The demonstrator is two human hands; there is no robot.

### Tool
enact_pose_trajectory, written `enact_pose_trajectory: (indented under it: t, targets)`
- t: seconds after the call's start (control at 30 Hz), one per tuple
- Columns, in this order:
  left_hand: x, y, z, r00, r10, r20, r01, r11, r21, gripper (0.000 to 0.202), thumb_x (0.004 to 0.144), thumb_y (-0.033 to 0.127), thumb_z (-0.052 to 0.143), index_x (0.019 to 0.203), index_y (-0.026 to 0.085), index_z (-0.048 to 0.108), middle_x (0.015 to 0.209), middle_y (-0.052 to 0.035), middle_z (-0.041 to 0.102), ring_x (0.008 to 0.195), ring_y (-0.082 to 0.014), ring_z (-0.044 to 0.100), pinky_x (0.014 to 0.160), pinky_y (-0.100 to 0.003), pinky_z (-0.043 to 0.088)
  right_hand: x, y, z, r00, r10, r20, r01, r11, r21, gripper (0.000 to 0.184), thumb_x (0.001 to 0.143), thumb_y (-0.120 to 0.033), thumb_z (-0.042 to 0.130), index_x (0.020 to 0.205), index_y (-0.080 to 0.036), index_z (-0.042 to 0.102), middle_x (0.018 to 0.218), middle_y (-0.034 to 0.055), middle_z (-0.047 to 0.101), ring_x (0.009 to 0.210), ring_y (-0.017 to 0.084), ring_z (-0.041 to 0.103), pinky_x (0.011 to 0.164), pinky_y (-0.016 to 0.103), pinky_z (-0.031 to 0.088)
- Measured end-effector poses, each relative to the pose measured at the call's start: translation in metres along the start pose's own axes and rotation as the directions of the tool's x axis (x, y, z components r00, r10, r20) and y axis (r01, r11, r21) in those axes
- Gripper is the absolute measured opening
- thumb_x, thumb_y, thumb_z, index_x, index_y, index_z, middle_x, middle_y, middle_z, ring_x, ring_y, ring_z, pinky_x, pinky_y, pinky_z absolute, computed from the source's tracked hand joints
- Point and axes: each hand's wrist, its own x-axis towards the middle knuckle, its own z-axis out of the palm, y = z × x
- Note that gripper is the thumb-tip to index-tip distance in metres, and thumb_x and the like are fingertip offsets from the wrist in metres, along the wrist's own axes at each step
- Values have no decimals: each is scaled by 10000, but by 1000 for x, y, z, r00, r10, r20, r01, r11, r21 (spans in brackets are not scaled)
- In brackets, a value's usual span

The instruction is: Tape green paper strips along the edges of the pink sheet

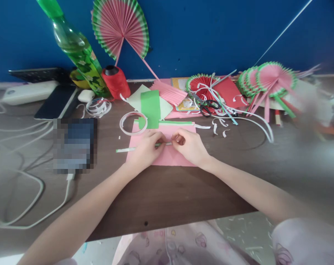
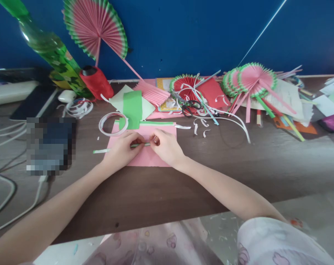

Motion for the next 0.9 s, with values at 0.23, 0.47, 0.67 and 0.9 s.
enact_pose_trajectory:
  t: [0.23,0.47,0.67,0.9]
  targets:
    - [0,-2,1,1000,26,-9,-26,1000,-6,107,760,93,487,765,163,568,787,-26,567,807,-158,524,722,-289,473,1,1,2,1000,-8,18,9,1000,-29,122,704,-80,542,691,-194,503,631,-26,544,560,99,504,575,226,414]
    - [-1,0,1,1000,23,-6,-23,1000,-3,117,759,86,478,756,174,556,780,-19,562,813,-159,527,711,-285,474,0,2,5,996,-75,39,78,994,-71,143,701,-43,501,715,-185,492,689,-3,547,587,106,486,591,235,407]
    - [-1,-1,1,999,40,-9,-40,999,2,109,758,80,488,728,172,538,772,-17,564,795,-155,527,707,-285,468,0,3,7,993,-102,59,108,989,-99,168,706,-22,463,723,-188,484,737,15,553,618,119,478,617,254,406]
    - [-1,-1,2,999,37,-16,-36,999,3,104,756,83,493,757,167,556,777,-22,556,808,-161,524,711,-289,472,2,2,5,995,-72,66,78,993,-86,172,708,-23,493,691,-190,459,724,7,533,610,113,468,617,251,406]
